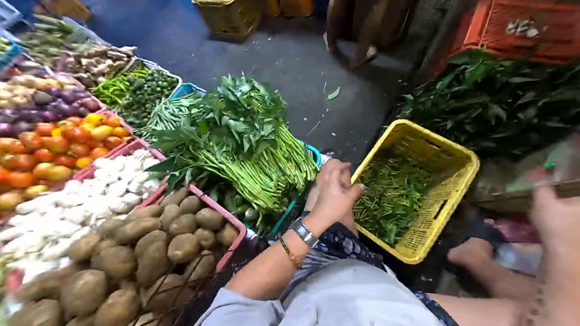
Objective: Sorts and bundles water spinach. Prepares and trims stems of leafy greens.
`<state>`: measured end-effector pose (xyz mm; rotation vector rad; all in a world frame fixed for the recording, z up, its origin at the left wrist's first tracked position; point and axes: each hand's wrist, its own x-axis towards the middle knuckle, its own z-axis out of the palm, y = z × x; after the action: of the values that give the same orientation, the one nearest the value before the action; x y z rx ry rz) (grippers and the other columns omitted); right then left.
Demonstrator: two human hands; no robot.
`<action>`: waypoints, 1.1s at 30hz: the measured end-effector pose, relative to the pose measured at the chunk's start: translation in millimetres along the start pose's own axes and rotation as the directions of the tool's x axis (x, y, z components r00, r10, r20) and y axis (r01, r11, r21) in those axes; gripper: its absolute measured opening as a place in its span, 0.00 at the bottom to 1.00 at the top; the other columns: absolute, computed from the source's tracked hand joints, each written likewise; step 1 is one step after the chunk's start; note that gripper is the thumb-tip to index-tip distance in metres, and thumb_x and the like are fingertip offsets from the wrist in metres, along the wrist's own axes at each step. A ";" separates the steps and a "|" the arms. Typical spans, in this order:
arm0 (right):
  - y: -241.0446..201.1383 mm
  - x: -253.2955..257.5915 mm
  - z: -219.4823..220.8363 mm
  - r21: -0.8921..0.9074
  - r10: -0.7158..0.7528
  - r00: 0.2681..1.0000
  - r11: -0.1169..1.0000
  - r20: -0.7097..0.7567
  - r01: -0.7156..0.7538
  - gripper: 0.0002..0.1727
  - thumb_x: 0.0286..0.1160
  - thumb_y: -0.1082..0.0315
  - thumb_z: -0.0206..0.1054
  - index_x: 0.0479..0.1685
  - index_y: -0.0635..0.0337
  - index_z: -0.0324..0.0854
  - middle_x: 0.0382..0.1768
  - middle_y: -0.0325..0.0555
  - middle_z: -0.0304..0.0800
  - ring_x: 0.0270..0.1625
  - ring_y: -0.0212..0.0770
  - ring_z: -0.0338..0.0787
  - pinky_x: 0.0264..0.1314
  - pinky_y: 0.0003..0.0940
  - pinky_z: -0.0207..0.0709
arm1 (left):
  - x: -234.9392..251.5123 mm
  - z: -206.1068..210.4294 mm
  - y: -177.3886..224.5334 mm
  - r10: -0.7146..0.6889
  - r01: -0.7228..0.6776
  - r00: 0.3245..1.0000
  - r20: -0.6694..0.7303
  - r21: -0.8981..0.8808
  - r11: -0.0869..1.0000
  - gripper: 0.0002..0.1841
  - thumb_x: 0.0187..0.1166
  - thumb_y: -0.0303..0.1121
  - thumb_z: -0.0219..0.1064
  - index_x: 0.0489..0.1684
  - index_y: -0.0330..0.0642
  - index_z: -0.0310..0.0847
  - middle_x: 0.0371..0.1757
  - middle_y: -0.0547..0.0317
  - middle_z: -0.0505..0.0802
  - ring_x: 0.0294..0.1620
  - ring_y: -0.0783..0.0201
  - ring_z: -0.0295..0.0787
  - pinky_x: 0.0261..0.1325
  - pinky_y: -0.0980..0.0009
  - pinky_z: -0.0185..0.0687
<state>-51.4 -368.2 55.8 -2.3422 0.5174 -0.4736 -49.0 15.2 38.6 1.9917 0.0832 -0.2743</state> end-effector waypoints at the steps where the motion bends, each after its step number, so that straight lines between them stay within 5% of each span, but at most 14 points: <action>1: -3.2 -6.9 4.8 0.077 0.072 0.996 0.994 0.043 -0.075 0.47 0.72 0.69 0.72 0.91 0.72 0.50 0.85 0.70 0.64 0.88 0.56 0.67 0.91 0.43 0.59 | -1.9 -5.6 -10.3 -0.013 0.014 0.997 -0.079 0.022 1.000 0.34 0.78 0.42 0.72 0.84 0.43 0.67 0.77 0.43 0.81 0.66 0.51 0.87 0.66 0.51 0.86; 4: -12.5 -5.1 0.1 0.254 0.091 0.984 0.959 0.155 -0.128 0.45 0.77 0.67 0.71 0.92 0.65 0.48 0.82 0.62 0.72 0.80 0.46 0.78 0.81 0.36 0.73 | -5.3 -30.0 -37.2 -0.101 0.153 0.935 -0.339 0.129 0.980 0.39 0.76 0.43 0.74 0.87 0.41 0.62 0.79 0.37 0.76 0.69 0.44 0.83 0.68 0.46 0.84; 8: 8.5 1.5 -5.2 0.179 -0.020 0.983 0.984 0.180 -0.013 0.43 0.78 0.52 0.69 0.90 0.62 0.58 0.78 0.63 0.76 0.78 0.48 0.79 0.80 0.41 0.74 | -12.6 -87.1 -75.7 -0.196 0.451 0.681 -0.706 0.193 0.872 0.49 0.72 0.48 0.75 0.91 0.36 0.51 0.88 0.27 0.60 0.83 0.27 0.64 0.76 0.32 0.69; 10: 7.4 -1.8 -9.1 0.201 -0.017 0.982 0.979 0.189 -0.022 0.42 0.79 0.53 0.69 0.89 0.62 0.59 0.77 0.63 0.78 0.76 0.48 0.81 0.78 0.39 0.75 | -12.0 -109.4 -92.7 -0.294 0.599 0.552 -0.780 0.126 0.791 0.58 0.70 0.51 0.75 0.94 0.34 0.37 0.89 0.24 0.53 0.85 0.24 0.58 0.77 0.30 0.66; 12: 1.6 -3.8 -10.5 0.244 -0.047 0.979 0.970 0.196 -0.002 0.42 0.78 0.53 0.69 0.90 0.62 0.58 0.76 0.62 0.79 0.74 0.46 0.84 0.77 0.37 0.77 | -0.3 -124.8 -107.2 -0.397 0.699 0.465 -0.791 0.053 0.713 0.63 0.68 0.58 0.76 0.94 0.31 0.33 0.85 0.19 0.61 0.82 0.24 0.64 0.76 0.33 0.69; 15: -8.8 -11.2 -13.7 0.277 -0.092 0.968 0.960 0.232 0.024 0.46 0.78 0.56 0.69 0.94 0.58 0.49 0.75 0.59 0.80 0.71 0.44 0.86 0.75 0.37 0.78 | 9.6 -137.1 -118.7 -0.477 0.794 0.422 -0.771 0.060 0.605 0.64 0.62 0.58 0.81 0.90 0.26 0.40 0.82 0.19 0.65 0.81 0.26 0.67 0.77 0.37 0.70; 17: -9.1 -13.6 -15.4 0.259 -0.104 0.964 0.965 0.246 0.038 0.46 0.77 0.55 0.69 0.94 0.56 0.50 0.74 0.58 0.82 0.70 0.44 0.87 0.74 0.40 0.79 | 8.6 -146.5 -119.1 -0.516 0.825 0.458 -0.724 0.129 0.551 0.53 0.65 0.52 0.79 0.82 0.21 0.55 0.76 0.19 0.73 0.76 0.27 0.73 0.74 0.36 0.73; 19: -3.9 -14.3 -16.8 0.241 -0.110 0.962 0.969 0.250 0.049 0.43 0.78 0.53 0.69 0.93 0.54 0.56 0.73 0.56 0.83 0.71 0.45 0.87 0.75 0.44 0.78 | 2.1 -157.2 -124.7 -0.568 0.803 0.520 -0.638 0.140 0.579 0.38 0.67 0.55 0.78 0.61 0.24 0.81 0.65 0.26 0.85 0.68 0.33 0.83 0.68 0.34 0.76; 20: 0.0 -14.0 -16.9 0.241 -0.115 0.963 0.969 0.243 0.055 0.42 0.78 0.51 0.69 0.91 0.54 0.58 0.73 0.55 0.84 0.71 0.45 0.87 0.76 0.45 0.78 | 0.0 -161.2 -124.7 -0.595 0.794 0.521 -0.612 0.090 0.602 0.35 0.68 0.56 0.77 0.57 0.27 0.85 0.62 0.30 0.87 0.65 0.36 0.84 0.66 0.35 0.77; 24: 11.2 -11.1 -19.0 0.247 -0.129 0.967 0.966 0.218 0.074 0.38 0.78 0.50 0.68 0.88 0.53 0.65 0.71 0.54 0.85 0.71 0.46 0.87 0.76 0.46 0.77 | -3.7 -165.0 -113.5 -0.610 0.569 0.440 -0.659 -0.321 0.757 0.32 0.66 0.42 0.80 0.61 0.24 0.80 0.60 0.32 0.87 0.60 0.41 0.85 0.61 0.43 0.81; 27: 11.1 -9.9 -18.2 0.251 -0.150 0.958 0.964 0.243 0.088 0.37 0.80 0.50 0.67 0.86 0.55 0.68 0.72 0.55 0.85 0.71 0.46 0.87 0.77 0.45 0.77 | -15.3 -163.6 -87.3 -0.640 0.223 0.498 -0.586 -0.627 0.747 0.28 0.69 0.36 0.76 0.67 0.34 0.77 0.55 0.40 0.90 0.52 0.48 0.89 0.50 0.48 0.87; 33: -3.3 -17.4 -11.4 0.257 -0.212 0.941 0.956 0.263 0.143 0.33 0.77 0.50 0.67 0.79 0.59 0.76 0.69 0.59 0.86 0.70 0.49 0.86 0.75 0.48 0.76 | -22.5 -115.9 -1.8 -0.489 -0.157 0.578 -0.653 -0.678 0.718 0.21 0.78 0.43 0.71 0.60 0.40 0.78 0.43 0.49 0.91 0.41 0.55 0.90 0.44 0.53 0.89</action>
<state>-70.8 -363.7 62.6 -2.1861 0.1028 -0.2508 -53.2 122.0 88.6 1.1840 0.8768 0.5297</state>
